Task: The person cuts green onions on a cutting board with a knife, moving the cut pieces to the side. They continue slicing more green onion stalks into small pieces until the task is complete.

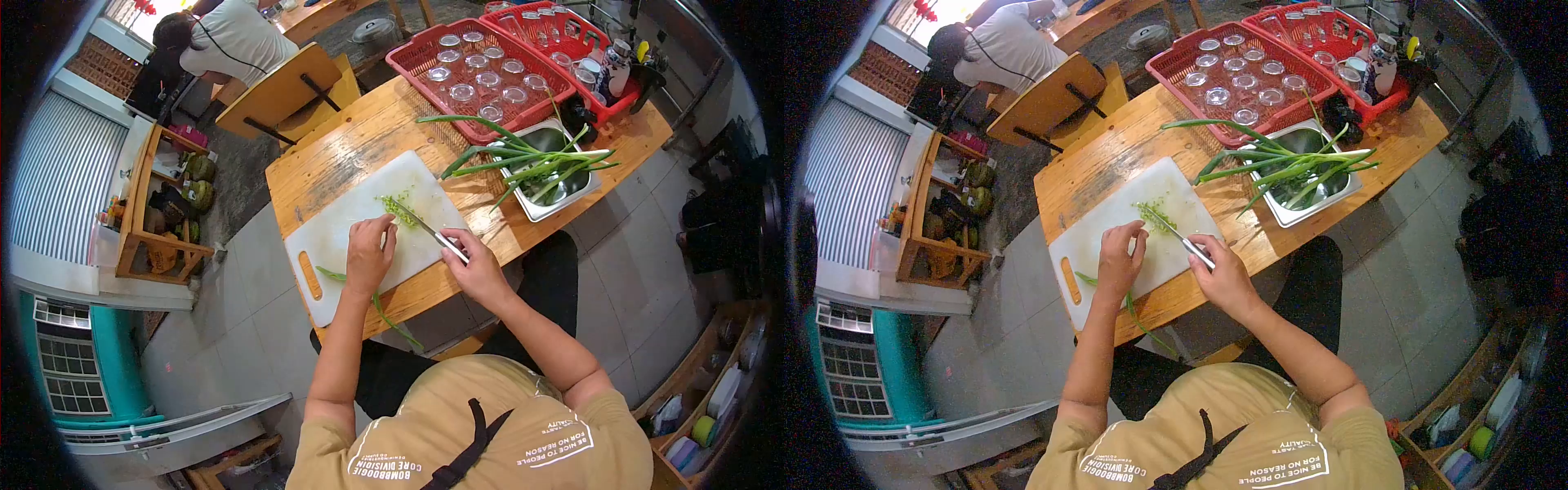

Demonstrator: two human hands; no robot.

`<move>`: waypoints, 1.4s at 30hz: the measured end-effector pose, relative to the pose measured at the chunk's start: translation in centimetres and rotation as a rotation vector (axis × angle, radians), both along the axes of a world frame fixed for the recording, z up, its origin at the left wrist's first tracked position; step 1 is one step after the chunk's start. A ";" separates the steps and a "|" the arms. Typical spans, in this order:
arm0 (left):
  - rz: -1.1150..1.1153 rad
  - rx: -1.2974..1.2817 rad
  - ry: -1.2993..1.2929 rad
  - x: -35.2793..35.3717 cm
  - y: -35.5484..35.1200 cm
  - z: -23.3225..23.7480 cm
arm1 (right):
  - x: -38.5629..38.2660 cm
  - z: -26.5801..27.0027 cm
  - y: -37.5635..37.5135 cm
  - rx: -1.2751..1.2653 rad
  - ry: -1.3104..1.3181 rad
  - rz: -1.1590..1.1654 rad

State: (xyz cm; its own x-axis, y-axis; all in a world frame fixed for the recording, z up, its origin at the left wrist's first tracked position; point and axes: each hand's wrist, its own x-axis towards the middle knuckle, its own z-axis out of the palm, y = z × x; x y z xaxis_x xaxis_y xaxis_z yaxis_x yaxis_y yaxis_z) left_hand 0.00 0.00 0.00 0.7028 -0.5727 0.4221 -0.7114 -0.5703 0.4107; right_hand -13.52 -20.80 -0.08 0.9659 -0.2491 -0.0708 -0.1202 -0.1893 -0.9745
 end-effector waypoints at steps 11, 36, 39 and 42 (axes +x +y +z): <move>-0.079 -0.005 -0.088 -2.5 0.4 2.6 | -0.3 0.2 1.4 -0.619 -0.335 -0.020; 0.030 0.146 -0.204 1.8 1.4 -0.3 | -2.6 -0.2 0.8 -0.838 -0.369 -0.077; 0.007 0.050 -0.220 2.0 0.9 -0.5 | -2.6 -0.6 0.3 -0.623 -0.310 -0.071; 0.036 0.046 -0.173 1.7 0.2 -0.4 | -2.6 -0.6 0.0 -0.403 -0.241 -0.059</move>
